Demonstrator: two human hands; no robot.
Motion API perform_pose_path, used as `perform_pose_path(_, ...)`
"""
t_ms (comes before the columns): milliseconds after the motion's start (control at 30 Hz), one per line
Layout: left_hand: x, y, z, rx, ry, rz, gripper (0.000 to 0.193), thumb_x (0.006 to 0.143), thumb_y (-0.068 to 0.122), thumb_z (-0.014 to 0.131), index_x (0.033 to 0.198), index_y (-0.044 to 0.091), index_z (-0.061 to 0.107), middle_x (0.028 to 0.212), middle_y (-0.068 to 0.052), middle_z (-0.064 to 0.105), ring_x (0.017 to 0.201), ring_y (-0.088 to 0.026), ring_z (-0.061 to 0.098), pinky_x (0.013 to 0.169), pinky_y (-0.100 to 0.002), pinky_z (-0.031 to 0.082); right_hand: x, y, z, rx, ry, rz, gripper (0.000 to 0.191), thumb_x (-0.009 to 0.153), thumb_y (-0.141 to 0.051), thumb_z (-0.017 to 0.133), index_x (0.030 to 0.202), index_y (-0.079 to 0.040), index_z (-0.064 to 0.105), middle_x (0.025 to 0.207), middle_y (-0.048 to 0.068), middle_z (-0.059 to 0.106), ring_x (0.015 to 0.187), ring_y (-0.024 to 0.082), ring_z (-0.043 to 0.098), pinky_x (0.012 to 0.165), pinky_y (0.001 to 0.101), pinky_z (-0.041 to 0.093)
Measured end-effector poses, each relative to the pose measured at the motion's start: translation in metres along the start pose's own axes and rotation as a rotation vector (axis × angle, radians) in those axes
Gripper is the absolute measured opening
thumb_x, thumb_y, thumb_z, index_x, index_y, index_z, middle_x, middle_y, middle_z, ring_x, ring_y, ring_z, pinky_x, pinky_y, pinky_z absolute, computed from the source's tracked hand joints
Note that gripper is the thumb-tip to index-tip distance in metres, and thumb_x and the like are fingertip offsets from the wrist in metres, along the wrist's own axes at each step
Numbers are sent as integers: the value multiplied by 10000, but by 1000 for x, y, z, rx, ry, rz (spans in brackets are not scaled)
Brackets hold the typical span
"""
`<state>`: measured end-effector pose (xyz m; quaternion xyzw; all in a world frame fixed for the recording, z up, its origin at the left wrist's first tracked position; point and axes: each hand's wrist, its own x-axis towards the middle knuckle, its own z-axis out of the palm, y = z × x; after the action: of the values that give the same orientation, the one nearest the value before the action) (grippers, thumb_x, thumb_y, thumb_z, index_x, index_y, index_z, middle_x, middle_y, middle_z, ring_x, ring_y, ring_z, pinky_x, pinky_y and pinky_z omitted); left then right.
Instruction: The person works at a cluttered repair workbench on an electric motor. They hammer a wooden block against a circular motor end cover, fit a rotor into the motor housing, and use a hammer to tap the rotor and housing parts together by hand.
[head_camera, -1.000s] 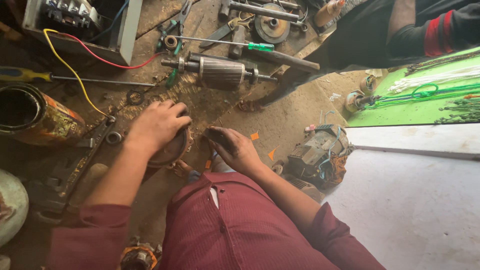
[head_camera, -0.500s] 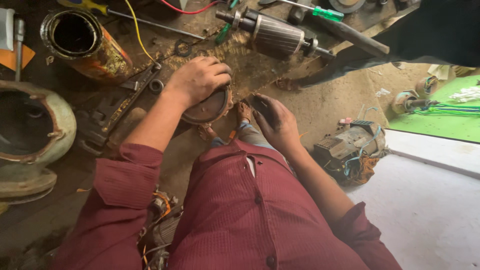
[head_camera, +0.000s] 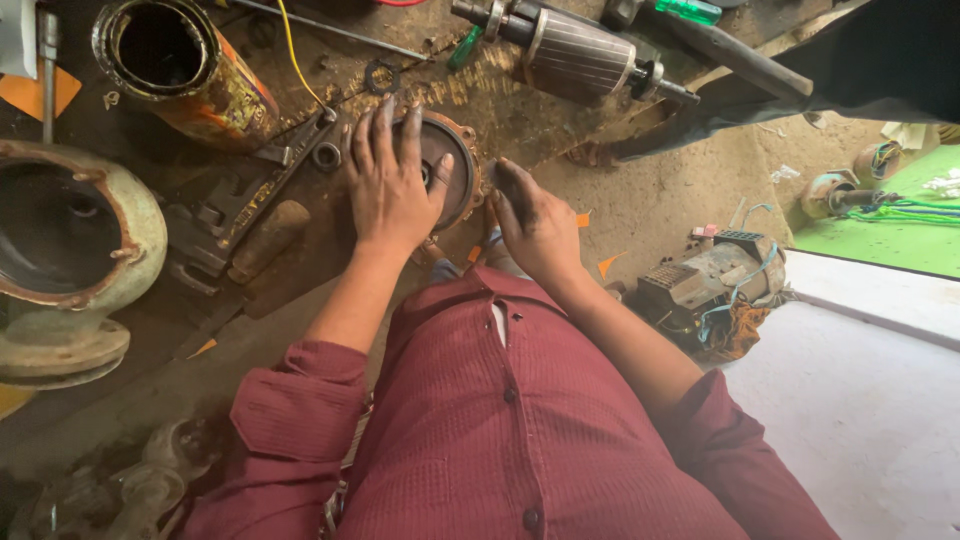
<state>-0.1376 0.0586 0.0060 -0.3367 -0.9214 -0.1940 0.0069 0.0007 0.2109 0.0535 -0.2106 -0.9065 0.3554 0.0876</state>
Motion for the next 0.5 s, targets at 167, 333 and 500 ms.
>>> perform_pose_path(167, 1, 1, -2, -35, -23, -33, 760, 1005, 563, 566, 1601, 113, 421, 1622, -192, 360, 1496, -412, 302, 1251, -596, 167, -7, -7, 5, 48, 36, 31, 394, 1006, -206, 674, 1383, -111, 608, 1150, 174, 745, 1007, 351, 748, 823, 407, 599)
perform_pose_path(333, 4, 0, -4, -16, -36, -24, 879, 913, 631, 620, 1585, 111, 398, 1613, -189, 364, 1448, -426, 317, 1198, -615, 200, -6, -4, 10, 40, 73, -46, 401, 1018, -195, 657, 1401, -86, 606, 1163, 191, 753, 1011, 334, 750, 821, 388, 599)
perform_pose_path(500, 2, 2, 0, -48, -27, -49, 853, 933, 628, 642, 1591, 143, 399, 1615, -170, 377, 1462, -420, 337, 1221, -610, 222, -5, 12, 13, 555, -84, 443, 360, 1028, -192, 608, 1366, -69, 611, 945, 128, 745, 683, 141, 594, 614, 311, 464)
